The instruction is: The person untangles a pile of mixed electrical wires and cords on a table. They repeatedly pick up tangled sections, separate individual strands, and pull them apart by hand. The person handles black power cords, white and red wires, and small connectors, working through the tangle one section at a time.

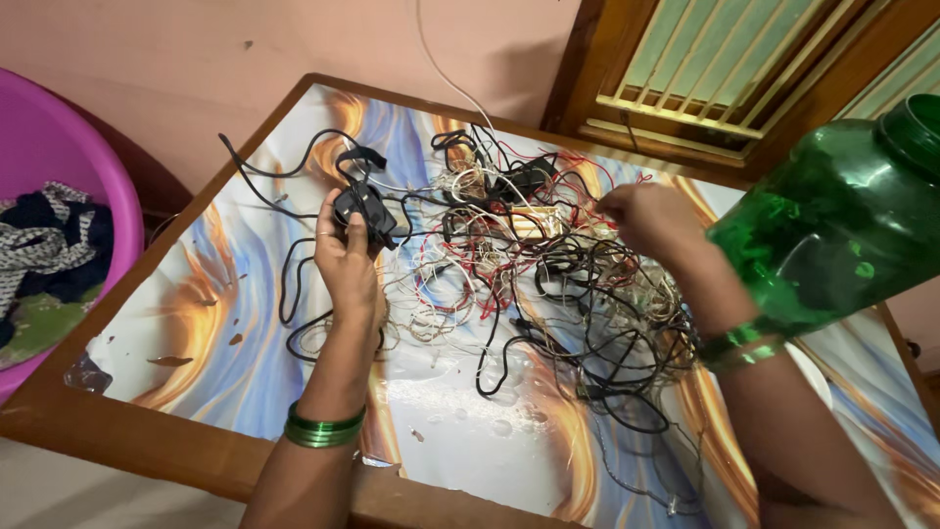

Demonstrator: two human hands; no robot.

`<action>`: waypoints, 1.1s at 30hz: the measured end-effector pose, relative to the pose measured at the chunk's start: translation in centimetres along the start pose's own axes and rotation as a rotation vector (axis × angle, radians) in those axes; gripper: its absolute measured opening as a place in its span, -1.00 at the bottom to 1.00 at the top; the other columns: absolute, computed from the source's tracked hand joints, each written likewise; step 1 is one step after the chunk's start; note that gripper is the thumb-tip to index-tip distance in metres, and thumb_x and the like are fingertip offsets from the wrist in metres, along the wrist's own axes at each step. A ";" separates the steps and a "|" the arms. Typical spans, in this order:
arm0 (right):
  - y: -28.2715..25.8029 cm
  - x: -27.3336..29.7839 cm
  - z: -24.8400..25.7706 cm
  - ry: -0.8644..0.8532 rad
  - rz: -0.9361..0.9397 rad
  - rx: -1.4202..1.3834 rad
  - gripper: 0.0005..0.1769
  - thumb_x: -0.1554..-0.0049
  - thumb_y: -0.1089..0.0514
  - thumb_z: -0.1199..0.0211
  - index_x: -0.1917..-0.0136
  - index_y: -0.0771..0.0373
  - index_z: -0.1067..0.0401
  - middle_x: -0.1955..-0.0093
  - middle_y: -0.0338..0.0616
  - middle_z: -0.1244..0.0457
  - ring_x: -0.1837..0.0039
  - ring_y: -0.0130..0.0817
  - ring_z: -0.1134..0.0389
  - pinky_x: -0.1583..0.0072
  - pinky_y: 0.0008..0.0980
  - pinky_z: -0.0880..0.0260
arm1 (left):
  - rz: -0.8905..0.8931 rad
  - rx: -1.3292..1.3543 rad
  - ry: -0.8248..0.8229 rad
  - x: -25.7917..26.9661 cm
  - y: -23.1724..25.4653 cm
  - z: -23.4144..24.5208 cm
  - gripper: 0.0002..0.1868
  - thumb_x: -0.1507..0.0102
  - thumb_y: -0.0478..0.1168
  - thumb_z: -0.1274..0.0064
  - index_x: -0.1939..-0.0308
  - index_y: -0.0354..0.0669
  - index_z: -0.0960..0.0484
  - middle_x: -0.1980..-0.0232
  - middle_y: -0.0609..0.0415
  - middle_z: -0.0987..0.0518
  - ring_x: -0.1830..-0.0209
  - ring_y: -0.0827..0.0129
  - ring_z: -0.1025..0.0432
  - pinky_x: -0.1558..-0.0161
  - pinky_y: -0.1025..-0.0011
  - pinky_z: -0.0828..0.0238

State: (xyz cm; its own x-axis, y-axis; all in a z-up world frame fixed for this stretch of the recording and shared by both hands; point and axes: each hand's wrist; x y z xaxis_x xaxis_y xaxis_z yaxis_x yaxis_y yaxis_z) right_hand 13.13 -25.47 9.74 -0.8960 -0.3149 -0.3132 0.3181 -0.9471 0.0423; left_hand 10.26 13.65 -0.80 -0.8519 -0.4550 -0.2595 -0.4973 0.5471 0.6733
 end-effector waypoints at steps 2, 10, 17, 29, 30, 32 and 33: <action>-0.4 -1.0 -2.9 -0.076 -0.022 0.011 -0.82 -0.15 0.01 -0.29 0.00 -0.17 -0.66 0.06 -0.14 -0.45 0.04 -0.03 -0.45 0.01 -0.07 -0.46 | -0.016 0.000 -0.014 -0.1 0.1 0.2 -0.52 -0.46 -0.32 0.03 -0.47 -0.19 -0.31 -0.07 0.06 -0.57 0.13 0.49 -0.49 0.12 0.48 -0.55; -1.0 -4.0 0.0 -0.187 -0.076 -0.134 -0.74 0.00 0.03 -0.40 0.00 -0.09 -0.68 0.04 -0.15 -0.47 0.06 -0.18 -0.51 -0.05 -0.18 -0.50 | -0.002 0.015 0.007 -0.6 -0.8 0.6 -0.50 -0.43 -0.34 0.02 -0.45 -0.19 -0.29 -0.08 0.07 -0.56 0.09 0.49 -0.51 0.08 0.47 -0.58; 2.1 -3.7 18.5 0.404 -0.115 -0.402 -0.86 -0.34 0.15 -0.28 -0.09 0.22 -0.60 0.05 -0.09 -0.43 0.09 -0.40 -0.46 0.01 -0.31 -0.49 | 0.008 -0.084 0.001 -0.5 -1.8 0.6 -0.51 -0.44 -0.37 0.03 -0.45 -0.20 -0.33 -0.09 0.08 -0.56 0.04 0.51 -0.48 -0.04 0.48 -0.55; 9.2 2.5 16.0 0.105 -0.405 0.137 -0.78 -0.20 0.01 -0.38 -0.09 0.08 -0.64 0.03 -0.11 -0.45 0.05 -0.26 -0.48 -0.02 -0.22 -0.50 | 0.024 -0.141 0.010 -0.5 -3.1 1.2 -0.51 -0.41 -0.41 0.03 -0.44 -0.18 -0.33 -0.06 0.10 -0.56 0.08 0.53 -0.47 0.01 0.51 -0.54; 10.3 3.4 16.4 0.111 -0.441 0.147 -0.77 -0.19 0.00 -0.39 -0.09 0.07 -0.64 0.02 -0.11 -0.46 0.05 -0.25 -0.48 -0.02 -0.21 -0.50 | 0.018 -0.146 0.002 -0.5 -3.3 1.2 -0.51 -0.42 -0.42 0.03 -0.45 -0.18 -0.33 -0.07 0.09 -0.56 0.07 0.53 -0.47 -0.02 0.51 -0.53; 13.1 5.1 16.7 0.123 -0.508 0.162 -0.75 -0.17 -0.02 -0.40 -0.09 0.05 -0.65 0.02 -0.11 -0.46 0.04 -0.23 -0.48 -0.02 -0.20 -0.51 | 0.002 -0.158 -0.013 -0.4 -3.5 1.0 -0.50 -0.43 -0.44 0.03 -0.46 -0.19 -0.33 -0.09 0.08 -0.56 0.03 0.51 -0.46 -0.06 0.51 -0.51; 14.5 5.9 16.7 0.120 -0.540 0.170 -0.74 -0.16 -0.03 -0.41 -0.09 0.04 -0.65 0.02 -0.11 -0.46 0.03 -0.22 -0.48 -0.02 -0.19 -0.51 | 0.018 -0.150 -0.009 -0.3 -3.5 0.8 -0.49 -0.42 -0.43 0.04 -0.46 -0.18 -0.32 -0.09 0.08 -0.56 0.03 0.52 -0.47 -0.06 0.51 -0.52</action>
State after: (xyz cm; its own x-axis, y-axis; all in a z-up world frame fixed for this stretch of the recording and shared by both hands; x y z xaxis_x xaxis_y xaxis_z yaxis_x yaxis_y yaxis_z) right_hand 7.30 -42.08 24.32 -0.8729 0.2156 -0.4377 -0.2375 -0.9714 -0.0048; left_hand 12.08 12.46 -3.66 -0.8625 -0.4388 -0.2522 -0.4520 0.4438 0.7738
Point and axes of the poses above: each hand's wrist, its own x-axis away from the middle knuckle, its own z-axis out of the back of the hand, y = z × x
